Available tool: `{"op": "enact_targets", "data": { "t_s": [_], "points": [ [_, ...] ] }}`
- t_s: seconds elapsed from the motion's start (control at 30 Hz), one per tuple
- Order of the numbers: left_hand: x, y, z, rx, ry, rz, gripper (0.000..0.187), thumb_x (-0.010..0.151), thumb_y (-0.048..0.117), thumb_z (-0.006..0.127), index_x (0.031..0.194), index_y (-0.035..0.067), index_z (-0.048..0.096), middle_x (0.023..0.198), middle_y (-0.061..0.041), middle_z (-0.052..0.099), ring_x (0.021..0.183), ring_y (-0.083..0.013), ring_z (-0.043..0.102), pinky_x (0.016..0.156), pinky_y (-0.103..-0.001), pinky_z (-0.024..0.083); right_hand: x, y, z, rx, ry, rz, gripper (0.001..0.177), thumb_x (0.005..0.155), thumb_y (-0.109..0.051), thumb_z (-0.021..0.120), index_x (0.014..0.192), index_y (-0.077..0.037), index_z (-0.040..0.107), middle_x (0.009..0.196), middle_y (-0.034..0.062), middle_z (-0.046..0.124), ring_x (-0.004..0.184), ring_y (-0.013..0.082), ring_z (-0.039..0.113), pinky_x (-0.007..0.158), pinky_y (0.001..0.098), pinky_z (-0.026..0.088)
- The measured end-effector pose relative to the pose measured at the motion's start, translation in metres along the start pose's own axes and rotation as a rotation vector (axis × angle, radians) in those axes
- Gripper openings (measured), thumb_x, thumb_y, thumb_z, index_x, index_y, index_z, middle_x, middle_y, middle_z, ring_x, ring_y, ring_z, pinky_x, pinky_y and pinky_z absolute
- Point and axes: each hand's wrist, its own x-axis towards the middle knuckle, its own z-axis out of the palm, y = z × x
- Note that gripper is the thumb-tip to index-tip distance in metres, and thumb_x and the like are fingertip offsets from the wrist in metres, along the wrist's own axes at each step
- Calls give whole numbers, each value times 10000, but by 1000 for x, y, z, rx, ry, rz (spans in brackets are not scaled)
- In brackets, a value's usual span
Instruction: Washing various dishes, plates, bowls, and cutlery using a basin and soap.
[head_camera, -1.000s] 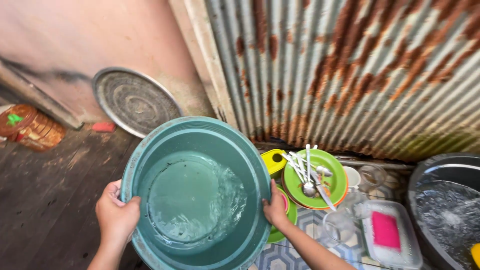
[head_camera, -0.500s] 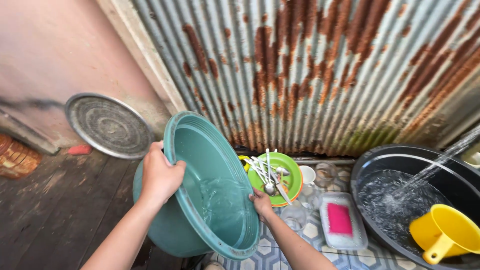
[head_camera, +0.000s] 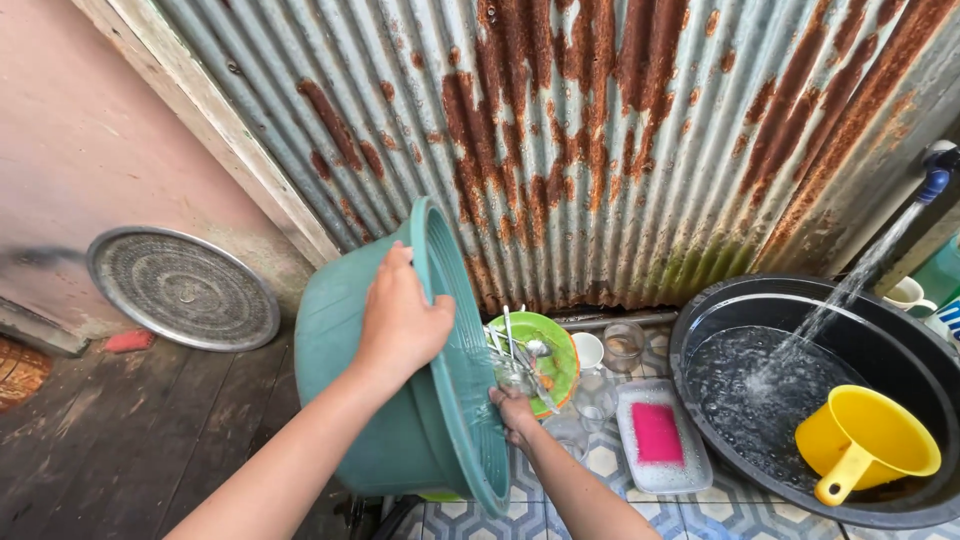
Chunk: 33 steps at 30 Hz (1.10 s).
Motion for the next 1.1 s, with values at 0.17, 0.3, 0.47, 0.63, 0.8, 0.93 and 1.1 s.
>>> {"op": "enact_targets", "data": {
  "t_s": [0.17, 0.3, 0.47, 0.63, 0.8, 0.93, 1.1],
  "points": [
    [2, 26, 14, 110, -45, 72, 689, 736, 188, 739, 1294, -100, 455, 1434, -308, 480, 1372, -407, 447, 1133, -536, 318, -8, -7, 4, 9, -57, 46, 386, 986, -197, 631, 1350, -78, 582, 1025, 81, 764, 797, 211, 731, 736, 423, 623],
    [4, 37, 23, 129, -19, 123, 737, 728, 213, 750, 1296, -134, 432, 1439, -336, 451, 1386, -434, 408, 1131, -605, 269, 22, 13, -15, -51, -47, 20, 260, 1017, -227, 590, 1147, -18, 677, 891, 122, 746, 669, 216, 707, 604, 411, 618],
    [3, 49, 18, 117, -49, 112, 668, 740, 209, 737, 1256, -106, 455, 1453, -334, 447, 1402, -433, 400, 1145, -620, 258, -3, -7, -3, -79, -78, 16, 168, 966, -91, 623, 1042, 46, 684, 839, 183, 736, 604, 245, 713, 510, 406, 605],
    [-1, 47, 12, 117, -35, 133, 672, 742, 215, 741, 1252, -113, 451, 1457, -351, 432, 1409, -445, 385, 1142, -624, 247, -16, -14, 7, -100, -26, 67, 179, 946, -65, 607, 1016, 83, 679, 834, 218, 741, 579, 263, 727, 482, 394, 605],
    [-8, 21, -4, 78, 5, 145, 651, 746, 212, 747, 1245, -101, 471, 1438, -338, 461, 1390, -442, 416, 1121, -616, 255, -15, -10, 17, -143, -18, 83, 249, 991, -175, 589, 1107, 30, 672, 967, 222, 730, 740, 310, 702, 647, 466, 576],
    [-18, -40, -67, -3, 68, 34, 607, 740, 199, 769, 1246, -35, 529, 1345, -280, 590, 1209, -447, 554, 1066, -516, 414, 3, -10, 21, -155, 40, 127, 309, 1018, -267, 535, 1130, -16, 675, 1046, 207, 745, 908, 346, 711, 828, 517, 578],
    [-52, -236, -149, -199, 181, -482, 494, 785, 78, 745, 1250, -29, 617, 1012, -163, 724, 876, -239, 699, 781, -387, 567, 9, -28, 57, -191, -107, 88, 306, 1001, -193, 482, 1132, 29, 647, 1037, 230, 728, 883, 337, 706, 818, 488, 597]
  ]
}}
